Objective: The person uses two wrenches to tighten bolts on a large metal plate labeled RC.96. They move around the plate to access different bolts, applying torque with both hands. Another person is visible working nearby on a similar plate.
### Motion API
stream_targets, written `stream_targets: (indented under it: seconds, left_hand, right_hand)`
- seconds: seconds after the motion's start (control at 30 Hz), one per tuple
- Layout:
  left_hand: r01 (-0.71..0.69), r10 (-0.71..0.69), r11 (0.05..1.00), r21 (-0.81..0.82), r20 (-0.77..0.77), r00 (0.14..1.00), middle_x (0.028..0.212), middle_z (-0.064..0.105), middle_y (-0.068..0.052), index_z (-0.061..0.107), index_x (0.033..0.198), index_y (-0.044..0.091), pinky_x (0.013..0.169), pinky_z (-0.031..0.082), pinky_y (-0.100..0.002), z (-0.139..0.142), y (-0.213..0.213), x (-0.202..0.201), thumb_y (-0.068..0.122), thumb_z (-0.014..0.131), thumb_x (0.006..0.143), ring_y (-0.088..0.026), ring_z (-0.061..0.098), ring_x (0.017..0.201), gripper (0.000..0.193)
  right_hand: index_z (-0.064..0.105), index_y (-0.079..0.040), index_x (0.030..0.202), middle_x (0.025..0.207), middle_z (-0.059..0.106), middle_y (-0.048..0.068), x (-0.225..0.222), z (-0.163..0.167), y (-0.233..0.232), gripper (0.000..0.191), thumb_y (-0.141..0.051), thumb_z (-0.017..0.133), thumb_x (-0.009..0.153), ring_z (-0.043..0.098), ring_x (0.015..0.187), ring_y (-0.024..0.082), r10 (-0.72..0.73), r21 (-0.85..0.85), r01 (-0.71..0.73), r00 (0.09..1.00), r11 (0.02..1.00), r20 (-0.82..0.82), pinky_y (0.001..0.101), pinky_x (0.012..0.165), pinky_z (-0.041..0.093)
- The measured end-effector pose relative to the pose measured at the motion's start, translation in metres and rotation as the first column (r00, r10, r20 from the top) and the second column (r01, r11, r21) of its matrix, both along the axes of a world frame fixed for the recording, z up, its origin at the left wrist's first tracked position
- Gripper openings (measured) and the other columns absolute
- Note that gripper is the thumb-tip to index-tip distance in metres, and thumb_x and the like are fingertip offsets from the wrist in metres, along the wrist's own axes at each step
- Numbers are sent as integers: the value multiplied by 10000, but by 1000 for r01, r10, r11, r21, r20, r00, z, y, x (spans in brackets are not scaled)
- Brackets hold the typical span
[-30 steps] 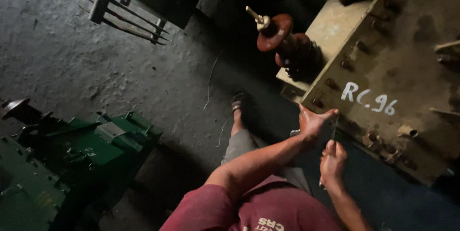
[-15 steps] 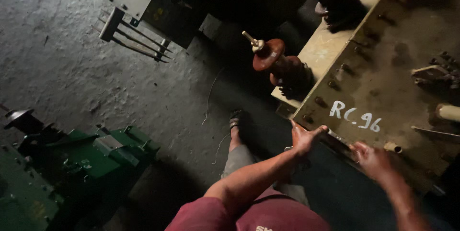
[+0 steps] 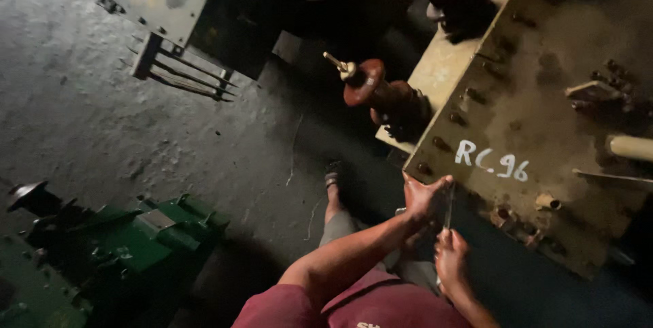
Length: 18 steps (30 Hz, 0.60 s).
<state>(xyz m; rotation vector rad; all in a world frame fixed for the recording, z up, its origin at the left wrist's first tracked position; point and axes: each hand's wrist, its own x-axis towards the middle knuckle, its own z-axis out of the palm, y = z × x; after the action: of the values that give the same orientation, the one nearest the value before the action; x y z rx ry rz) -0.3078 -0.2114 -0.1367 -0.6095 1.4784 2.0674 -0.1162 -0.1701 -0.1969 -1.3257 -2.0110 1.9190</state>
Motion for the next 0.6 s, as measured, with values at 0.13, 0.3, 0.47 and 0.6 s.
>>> stream_targets:
  seconds: [0.13,0.3,0.47,0.6]
  left_hand:
    - [46,-52,996,-79,-83,995,1010,740,-91,517,1254,13,689,593,-331,-2,-3,0,146,909,728,-162,684,811,670]
    - [69,-95,983,-169,-152,984,1092,743,-129,520,1305,7,771,602,-336,-21,-5,0,223,940,749,-183,702,908,729]
    - [-9,-83,929,-370,-233,969,1195,715,-162,480,1331,31,883,568,-368,-23,5,2,239,995,680,-231,691,1044,856]
    - [-17,-19,966,-259,-138,990,1161,726,-144,489,1310,29,841,596,-374,-17,7,3,251,951,655,-234,704,996,832]
  right_hand:
    - [536,-110,864,629,419,-26,9,6,23,281,-284,489,1080,351,496,97,-25,-227,49,994,973,107,295,442,270]
    - [653,-68,931,733,626,97,-32,63,111,261,-283,541,1027,596,655,247,522,295,-606,791,739,318,405,610,493]
    - [735,-121,1056,968,773,130,-90,106,204,305,-363,559,994,740,887,331,623,281,-908,419,313,660,467,803,565]
    - [786,-240,1130,1012,808,81,-100,120,220,297,-315,579,931,782,893,291,620,360,-889,456,284,638,436,844,604]
